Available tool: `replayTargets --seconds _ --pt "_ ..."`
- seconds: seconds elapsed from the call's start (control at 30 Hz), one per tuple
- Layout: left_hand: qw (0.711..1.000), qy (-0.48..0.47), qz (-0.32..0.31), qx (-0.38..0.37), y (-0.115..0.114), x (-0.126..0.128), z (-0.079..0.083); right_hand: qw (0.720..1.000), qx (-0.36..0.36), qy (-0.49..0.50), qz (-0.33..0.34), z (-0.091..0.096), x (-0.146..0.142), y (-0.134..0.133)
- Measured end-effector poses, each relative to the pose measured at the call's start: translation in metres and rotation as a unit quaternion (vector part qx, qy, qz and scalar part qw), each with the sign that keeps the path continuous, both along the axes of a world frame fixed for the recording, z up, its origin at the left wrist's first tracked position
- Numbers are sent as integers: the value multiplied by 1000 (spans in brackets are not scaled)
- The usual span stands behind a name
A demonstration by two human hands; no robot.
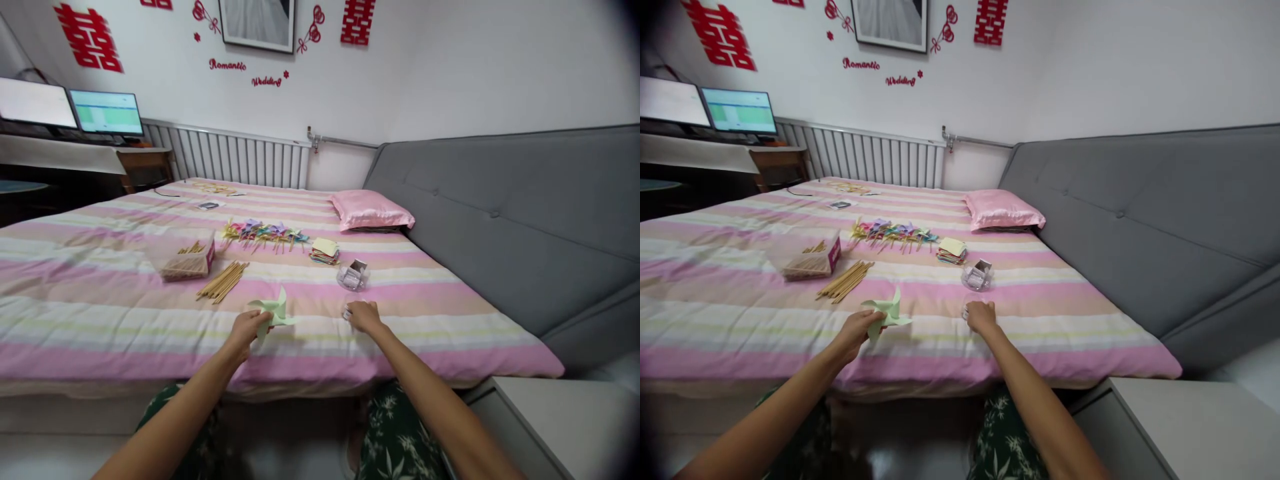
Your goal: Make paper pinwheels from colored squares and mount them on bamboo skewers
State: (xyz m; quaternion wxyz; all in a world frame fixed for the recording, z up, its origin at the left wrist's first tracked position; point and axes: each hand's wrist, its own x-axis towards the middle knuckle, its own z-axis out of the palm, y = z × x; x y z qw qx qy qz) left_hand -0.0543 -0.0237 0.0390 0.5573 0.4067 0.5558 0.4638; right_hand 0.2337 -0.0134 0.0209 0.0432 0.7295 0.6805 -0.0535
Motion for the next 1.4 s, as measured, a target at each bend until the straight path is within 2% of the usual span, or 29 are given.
replayTargets --seconds 0.2,0.43,0.6,0.73,0.87,1.07,1.27,1.4 --pt "999 39 -24 29 18 9 -9 1000 21 0 -2 -1 -8 7" --pt "995 62 -48 62 54 34 -29 998 67 10 -21 -8 -14 24" --pt "994 81 -56 54 69 46 -48 996 77 17 -39 -14 -15 30" --pt "993 76 -74 48 71 45 -54 996 53 15 -67 -23 -22 34" --pt "999 31 -28 23 71 39 -48 997 41 14 -60 -28 -27 36" --pt "1000 11 -19 -15 59 37 -40 992 106 50 -56 -31 -24 37" --pt "1000 7 -5 -13 55 40 -45 984 151 94 -2 -33 -25 35" --pt "1000 18 -2 -4 56 40 -48 986 131 92 36 -32 -26 32"
